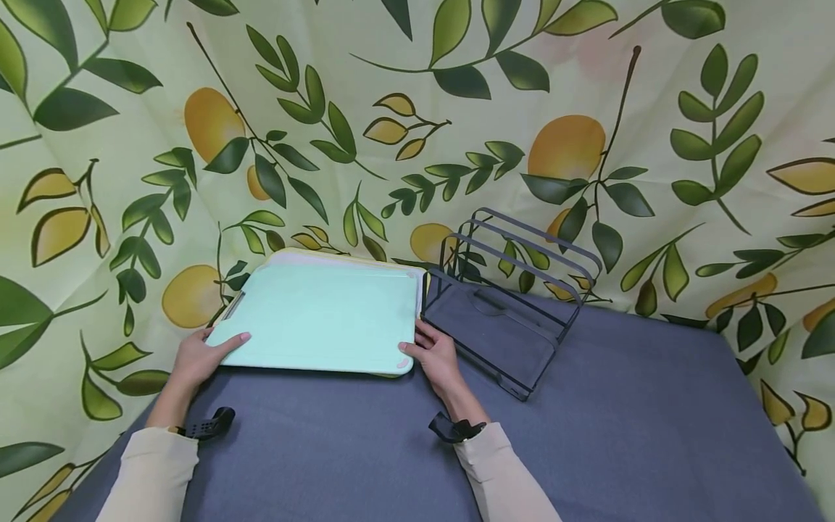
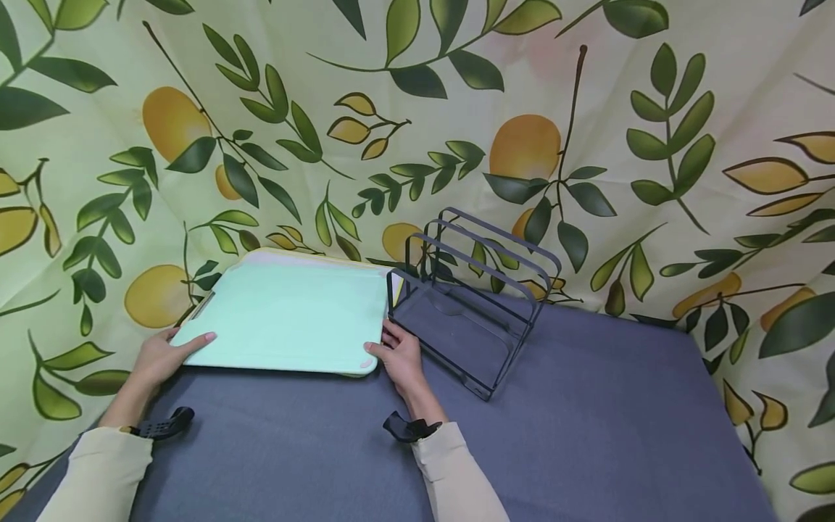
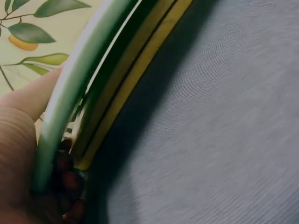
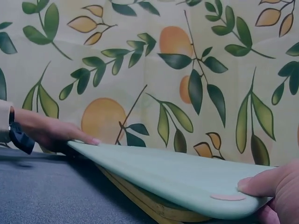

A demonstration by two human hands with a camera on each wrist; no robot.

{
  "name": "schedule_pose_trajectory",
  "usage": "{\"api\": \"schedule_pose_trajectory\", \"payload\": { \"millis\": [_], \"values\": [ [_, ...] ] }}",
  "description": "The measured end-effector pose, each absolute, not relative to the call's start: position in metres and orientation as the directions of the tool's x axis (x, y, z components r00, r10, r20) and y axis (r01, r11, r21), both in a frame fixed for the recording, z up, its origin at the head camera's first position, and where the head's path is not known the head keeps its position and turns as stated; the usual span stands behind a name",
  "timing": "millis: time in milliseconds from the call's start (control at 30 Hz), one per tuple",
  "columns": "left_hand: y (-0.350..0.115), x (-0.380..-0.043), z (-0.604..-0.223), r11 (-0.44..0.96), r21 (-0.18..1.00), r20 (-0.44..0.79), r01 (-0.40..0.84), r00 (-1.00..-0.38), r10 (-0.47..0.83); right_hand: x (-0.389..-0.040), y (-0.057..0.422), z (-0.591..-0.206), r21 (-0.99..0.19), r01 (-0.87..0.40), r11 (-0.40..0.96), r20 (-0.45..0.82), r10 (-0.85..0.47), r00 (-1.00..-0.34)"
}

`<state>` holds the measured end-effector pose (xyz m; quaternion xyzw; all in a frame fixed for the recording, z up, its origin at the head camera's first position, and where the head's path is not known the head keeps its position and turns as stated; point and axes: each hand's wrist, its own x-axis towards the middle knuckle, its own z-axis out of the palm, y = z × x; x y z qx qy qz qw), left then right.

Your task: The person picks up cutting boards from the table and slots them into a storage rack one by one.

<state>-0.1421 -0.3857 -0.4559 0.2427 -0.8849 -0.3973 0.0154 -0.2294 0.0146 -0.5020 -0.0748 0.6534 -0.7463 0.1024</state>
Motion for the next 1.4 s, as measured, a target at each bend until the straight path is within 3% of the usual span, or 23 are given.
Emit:
{"api": "schedule_pose_trajectory", "payload": {
  "millis": [400,700,1200,1400],
  "values": [
    [-0.4,-0.152,-0.448,0.697,0.597,-0.171,-0.397,-0.912,-0.373,-0.232,0.016,-0.504,-0.99,0.054,-0.132,-0.016,-0.276,-0.961],
    [-0.401,-0.151,-0.452,0.675,0.632,-0.156,-0.38,-0.916,-0.37,-0.232,0.016,-0.502,-0.988,0.053,-0.142,-0.011,-0.278,-0.96],
    [-0.393,-0.145,-0.459,0.635,0.669,-0.043,-0.386,-0.873,-0.485,-0.231,0.015,-0.502,-0.988,0.054,-0.147,-0.009,-0.289,-0.957],
    [-0.394,-0.141,-0.459,0.608,0.691,-0.057,-0.392,-0.867,-0.494,-0.23,0.015,-0.502,-0.989,0.034,-0.145,0.01,-0.29,-0.957]
  ]
}}
